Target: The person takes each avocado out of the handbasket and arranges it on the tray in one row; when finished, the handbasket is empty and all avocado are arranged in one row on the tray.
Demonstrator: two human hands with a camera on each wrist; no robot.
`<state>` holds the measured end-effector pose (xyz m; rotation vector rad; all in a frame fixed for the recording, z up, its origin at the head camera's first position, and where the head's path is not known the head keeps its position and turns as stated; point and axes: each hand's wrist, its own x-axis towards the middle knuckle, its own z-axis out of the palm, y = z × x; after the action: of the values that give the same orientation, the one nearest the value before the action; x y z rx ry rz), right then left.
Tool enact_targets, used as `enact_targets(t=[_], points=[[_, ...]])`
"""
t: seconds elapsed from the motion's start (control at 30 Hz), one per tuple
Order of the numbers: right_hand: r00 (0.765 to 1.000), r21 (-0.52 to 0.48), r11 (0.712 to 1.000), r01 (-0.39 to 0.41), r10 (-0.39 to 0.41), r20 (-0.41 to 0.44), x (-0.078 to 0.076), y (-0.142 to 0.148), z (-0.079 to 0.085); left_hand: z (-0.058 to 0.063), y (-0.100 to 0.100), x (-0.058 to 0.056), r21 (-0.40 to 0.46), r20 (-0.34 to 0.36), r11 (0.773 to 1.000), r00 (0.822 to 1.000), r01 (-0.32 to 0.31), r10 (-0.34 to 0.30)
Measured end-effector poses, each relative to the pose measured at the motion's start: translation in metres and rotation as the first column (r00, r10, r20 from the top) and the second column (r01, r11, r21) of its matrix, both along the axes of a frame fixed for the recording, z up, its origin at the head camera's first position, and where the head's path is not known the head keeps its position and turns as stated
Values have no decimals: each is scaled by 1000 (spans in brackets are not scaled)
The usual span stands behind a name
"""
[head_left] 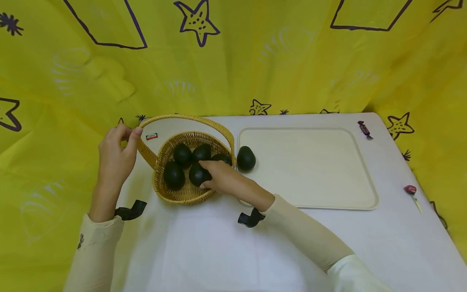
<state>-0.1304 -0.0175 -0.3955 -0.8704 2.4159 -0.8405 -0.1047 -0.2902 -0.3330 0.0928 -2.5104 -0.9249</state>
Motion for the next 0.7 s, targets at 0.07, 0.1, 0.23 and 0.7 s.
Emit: enact_targets(t=[0.07,0.1,0.23,0.7], points=[[1000,-44,999,4,-5,-9,4,7,1,0,0,0,0,-1,1000,1000,1,-1],[1000,-65,998,6,-7,-12,6,10,2,0,0,0,0,-1,1000,1000,1,-1],[999,-140,990,5,-10,-35,18,28,5,0,0,1,2,-7,1000,1000,0,0],[996,-180,984,13,-28,-80,55,129,22,-1,0,1,-8,-32,1000,1000,0,-1]])
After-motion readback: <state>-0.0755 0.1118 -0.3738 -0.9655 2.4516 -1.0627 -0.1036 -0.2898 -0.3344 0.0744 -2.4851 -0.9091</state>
